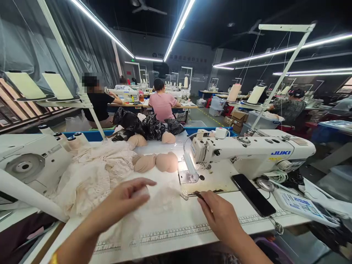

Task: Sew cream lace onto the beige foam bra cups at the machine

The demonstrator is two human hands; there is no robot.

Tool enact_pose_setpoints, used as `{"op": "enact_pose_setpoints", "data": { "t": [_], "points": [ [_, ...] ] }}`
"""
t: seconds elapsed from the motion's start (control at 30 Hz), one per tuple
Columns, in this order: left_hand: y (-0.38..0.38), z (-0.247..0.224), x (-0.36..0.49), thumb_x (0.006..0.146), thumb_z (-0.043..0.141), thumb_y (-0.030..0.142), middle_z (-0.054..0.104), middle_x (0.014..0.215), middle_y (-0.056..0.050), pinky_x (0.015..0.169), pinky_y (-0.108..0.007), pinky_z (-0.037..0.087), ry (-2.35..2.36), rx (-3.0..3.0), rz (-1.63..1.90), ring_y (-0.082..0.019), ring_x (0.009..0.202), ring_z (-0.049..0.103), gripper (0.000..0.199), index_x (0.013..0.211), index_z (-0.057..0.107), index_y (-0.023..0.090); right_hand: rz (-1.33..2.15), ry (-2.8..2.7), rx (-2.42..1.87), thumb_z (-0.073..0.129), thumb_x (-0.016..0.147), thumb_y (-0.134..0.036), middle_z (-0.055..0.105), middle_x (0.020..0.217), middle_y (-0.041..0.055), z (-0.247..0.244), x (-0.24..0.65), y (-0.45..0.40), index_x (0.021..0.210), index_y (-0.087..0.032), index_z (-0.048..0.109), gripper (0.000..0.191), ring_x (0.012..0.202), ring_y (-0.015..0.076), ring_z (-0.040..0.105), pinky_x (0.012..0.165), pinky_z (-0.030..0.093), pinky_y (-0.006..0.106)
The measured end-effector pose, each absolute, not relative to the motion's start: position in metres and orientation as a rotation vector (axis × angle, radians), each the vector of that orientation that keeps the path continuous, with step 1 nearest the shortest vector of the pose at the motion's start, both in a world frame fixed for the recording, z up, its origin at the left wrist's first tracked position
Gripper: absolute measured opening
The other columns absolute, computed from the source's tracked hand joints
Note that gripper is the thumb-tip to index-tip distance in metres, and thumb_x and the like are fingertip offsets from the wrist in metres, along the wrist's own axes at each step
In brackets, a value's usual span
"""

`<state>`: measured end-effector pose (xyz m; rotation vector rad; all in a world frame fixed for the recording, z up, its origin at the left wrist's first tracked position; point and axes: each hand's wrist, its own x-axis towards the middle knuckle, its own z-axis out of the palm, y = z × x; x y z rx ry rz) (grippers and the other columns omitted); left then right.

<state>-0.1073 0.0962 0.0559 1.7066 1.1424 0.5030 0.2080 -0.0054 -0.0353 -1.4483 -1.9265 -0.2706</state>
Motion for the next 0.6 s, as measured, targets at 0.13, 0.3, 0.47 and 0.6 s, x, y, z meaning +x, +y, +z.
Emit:
{"op": "enact_pose_setpoints", "data": {
  "t": [0.13,0.3,0.47,0.6],
  "points": [
    [0.123,0.073,-0.142,0.079,0.063,0.070,0.071,0.134,-0.011,0.105,-0.063,0.046,1.663,2.300,1.055,-0.046,0.124,0.060,0.068,0.134,0.070,0.031,-0.456,-1.915,-1.722,0.039,0.113,-0.031,0.073,0.088,0.0084,-0.072,0.277,-0.009,0.111,-0.019,0.064,0.028,0.074,0.0245,0.069,0.064,0.047,0.033],
    [0.116,0.020,-0.099,0.088,0.064,0.052,0.073,0.132,-0.012,0.110,-0.051,0.047,1.316,2.442,0.780,-0.037,0.125,0.063,0.047,0.127,0.070,0.026,-0.389,-1.789,-1.737,0.047,0.109,-0.042,0.071,0.112,0.0183,-0.082,0.288,-0.012,0.124,-0.018,0.071,0.037,0.101,0.0351,0.065,0.084,0.053,0.049],
    [0.102,-0.012,-0.051,0.089,0.051,0.030,0.072,0.085,-0.007,0.076,-0.039,0.049,1.259,2.375,0.564,-0.026,0.082,0.065,0.019,0.084,0.068,0.022,0.728,-1.621,-1.433,0.052,0.106,-0.053,0.072,0.102,0.0093,-0.052,0.221,-0.026,0.106,-0.022,0.075,0.038,0.093,0.0263,0.067,0.086,0.054,0.041],
    [0.067,-0.003,-0.036,0.094,0.048,0.031,0.067,0.082,-0.004,0.071,-0.034,0.045,1.215,2.329,0.629,-0.021,0.075,0.060,0.022,0.081,0.063,0.021,1.307,-1.270,-1.212,0.065,0.093,-0.072,0.072,0.107,0.0091,-0.045,0.170,-0.019,0.114,-0.020,0.071,0.056,0.100,0.0268,0.067,0.088,0.053,0.039]
  ]
}}
